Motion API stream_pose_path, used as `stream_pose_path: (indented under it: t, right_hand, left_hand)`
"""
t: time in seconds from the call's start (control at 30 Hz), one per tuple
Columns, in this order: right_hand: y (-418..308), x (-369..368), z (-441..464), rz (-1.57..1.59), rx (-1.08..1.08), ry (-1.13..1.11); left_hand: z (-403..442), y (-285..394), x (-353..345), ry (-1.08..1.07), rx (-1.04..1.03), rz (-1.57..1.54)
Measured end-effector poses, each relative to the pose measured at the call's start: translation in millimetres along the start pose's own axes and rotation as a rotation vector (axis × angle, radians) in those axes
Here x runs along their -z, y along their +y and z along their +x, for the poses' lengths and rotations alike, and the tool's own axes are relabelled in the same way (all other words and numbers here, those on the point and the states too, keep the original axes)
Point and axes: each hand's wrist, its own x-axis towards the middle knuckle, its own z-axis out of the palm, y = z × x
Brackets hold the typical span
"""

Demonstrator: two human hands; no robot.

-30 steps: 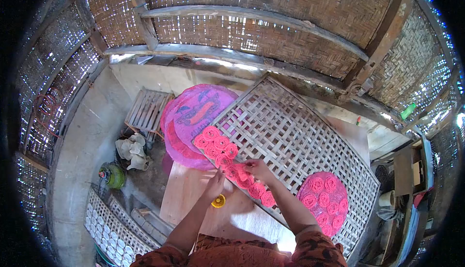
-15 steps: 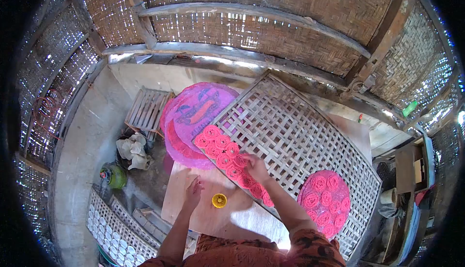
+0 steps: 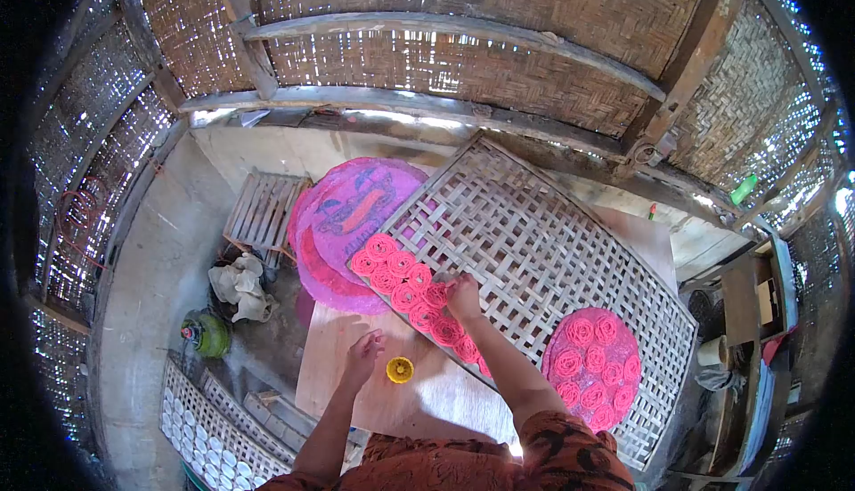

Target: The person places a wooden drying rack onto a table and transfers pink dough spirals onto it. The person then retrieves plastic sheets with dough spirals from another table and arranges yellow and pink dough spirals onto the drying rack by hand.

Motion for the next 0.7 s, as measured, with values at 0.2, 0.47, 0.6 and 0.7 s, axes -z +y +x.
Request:
stream_pose_path:
  t: [0.2,0.47,0.6,0.7]
  right_hand:
    - [18,-14,-5,0.116,-0.324,0.025]
    - [-8,-1,-12,-0.186,-0.295,0.019]
    - [-19,4,-18,-0.300,-0.210,-0.128]
    - [-21,-4,-20,-0.268,-0.171,0.004]
  left_hand:
    - [-6,7,7,0.008,-0.028,0.080]
    - [-9,-17,9,-0.025,-0.027,0.115]
    - [-9,-15,8,0.012,-0.033,0.098]
    - [-11,-7,8,0.005,-0.080,0.069]
